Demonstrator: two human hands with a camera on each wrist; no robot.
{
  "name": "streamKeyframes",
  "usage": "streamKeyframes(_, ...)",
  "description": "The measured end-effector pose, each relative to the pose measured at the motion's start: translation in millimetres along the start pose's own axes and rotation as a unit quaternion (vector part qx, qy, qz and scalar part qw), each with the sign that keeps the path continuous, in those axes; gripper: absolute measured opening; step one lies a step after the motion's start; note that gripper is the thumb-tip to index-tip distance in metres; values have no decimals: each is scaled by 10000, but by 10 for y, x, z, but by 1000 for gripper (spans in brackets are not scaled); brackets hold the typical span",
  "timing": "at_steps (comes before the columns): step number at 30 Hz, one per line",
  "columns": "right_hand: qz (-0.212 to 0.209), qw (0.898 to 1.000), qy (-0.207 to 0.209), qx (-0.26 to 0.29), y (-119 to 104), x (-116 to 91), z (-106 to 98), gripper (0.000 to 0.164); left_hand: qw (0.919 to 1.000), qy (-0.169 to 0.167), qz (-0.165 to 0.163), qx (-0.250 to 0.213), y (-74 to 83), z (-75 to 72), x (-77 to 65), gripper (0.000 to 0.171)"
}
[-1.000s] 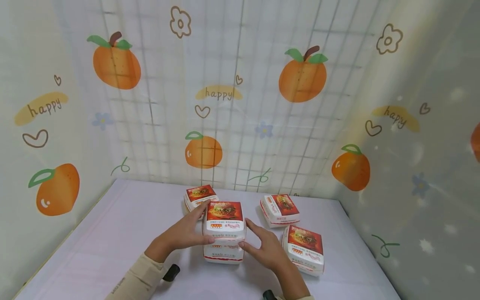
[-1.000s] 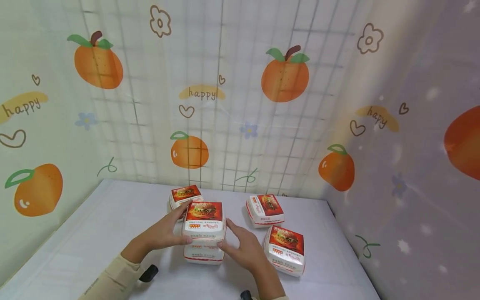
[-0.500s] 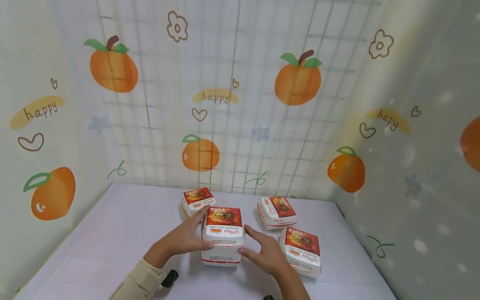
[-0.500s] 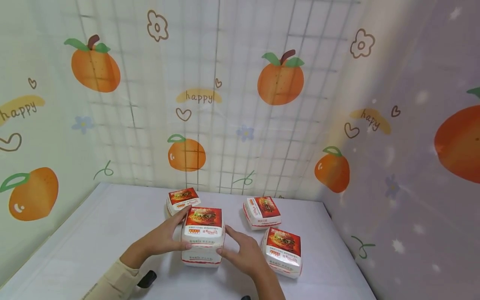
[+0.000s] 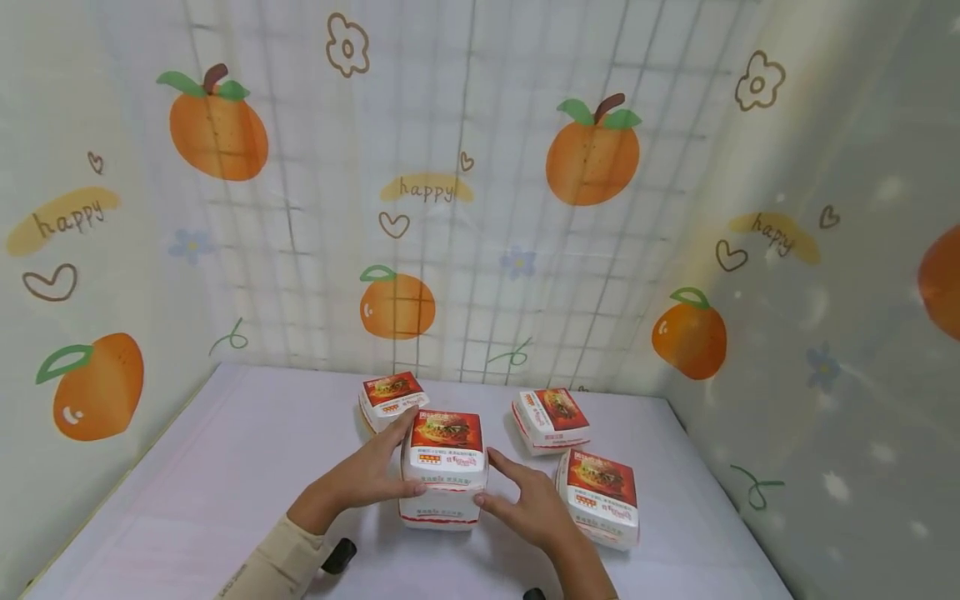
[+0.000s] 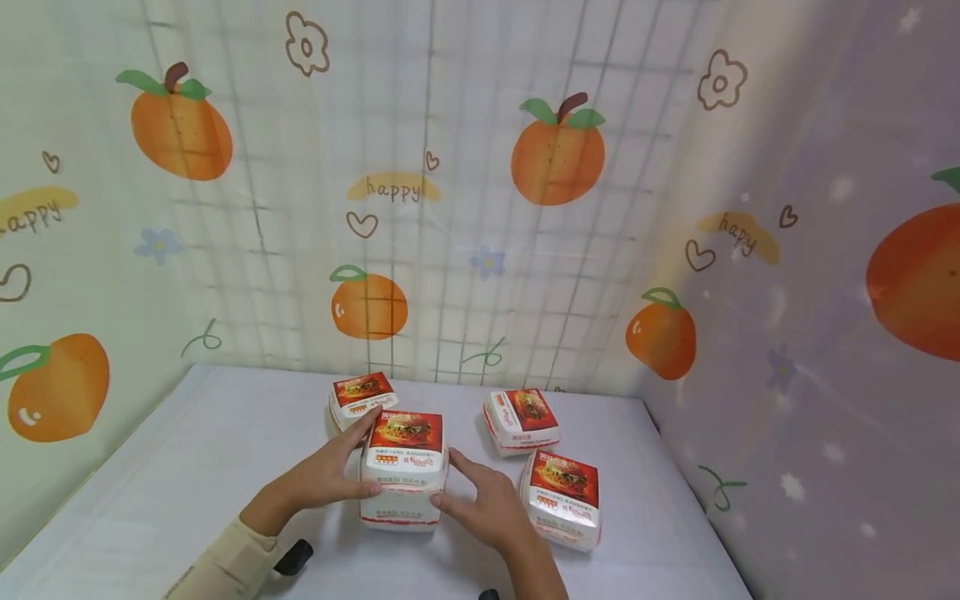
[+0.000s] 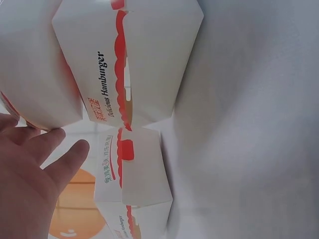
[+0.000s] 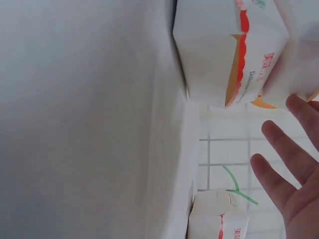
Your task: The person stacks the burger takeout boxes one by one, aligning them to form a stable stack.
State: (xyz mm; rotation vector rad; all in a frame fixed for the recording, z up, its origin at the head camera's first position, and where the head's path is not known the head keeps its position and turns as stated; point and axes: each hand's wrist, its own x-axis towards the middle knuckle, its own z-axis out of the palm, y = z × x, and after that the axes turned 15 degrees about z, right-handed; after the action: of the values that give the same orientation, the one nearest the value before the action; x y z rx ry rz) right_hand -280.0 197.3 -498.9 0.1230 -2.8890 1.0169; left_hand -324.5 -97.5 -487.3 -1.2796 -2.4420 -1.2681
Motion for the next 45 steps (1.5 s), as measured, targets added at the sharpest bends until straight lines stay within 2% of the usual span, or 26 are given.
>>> streamKeyframes(5,-36,10000,45,19,-8,19,12,82,9999,10,-120,-20,17,-27,-7,110)
streamKeyframes(15,16,9999,-50,109,-24,-13,-3,91,9999,24,-95,41,33,-59,-24,111)
streamKeyframes(25,-14,9992,111,378,-90,4,-48,92,9986,223,-198,430,-24,-277,-47,100)
streamKeyframes(31,40,9993,115,362,-185,58,-69,93,9977,272,-290,542,-159,-377,-15,91)
streamKeyframes(40,-320,9992,119,208,-247,115,-72,99,9925,490,-591,957,-494,-540,89,82)
streamKeyframes(45,-478,9986,137,160,-236,145,-38,96,9882,468,-926,1125,-689,-585,127,85)
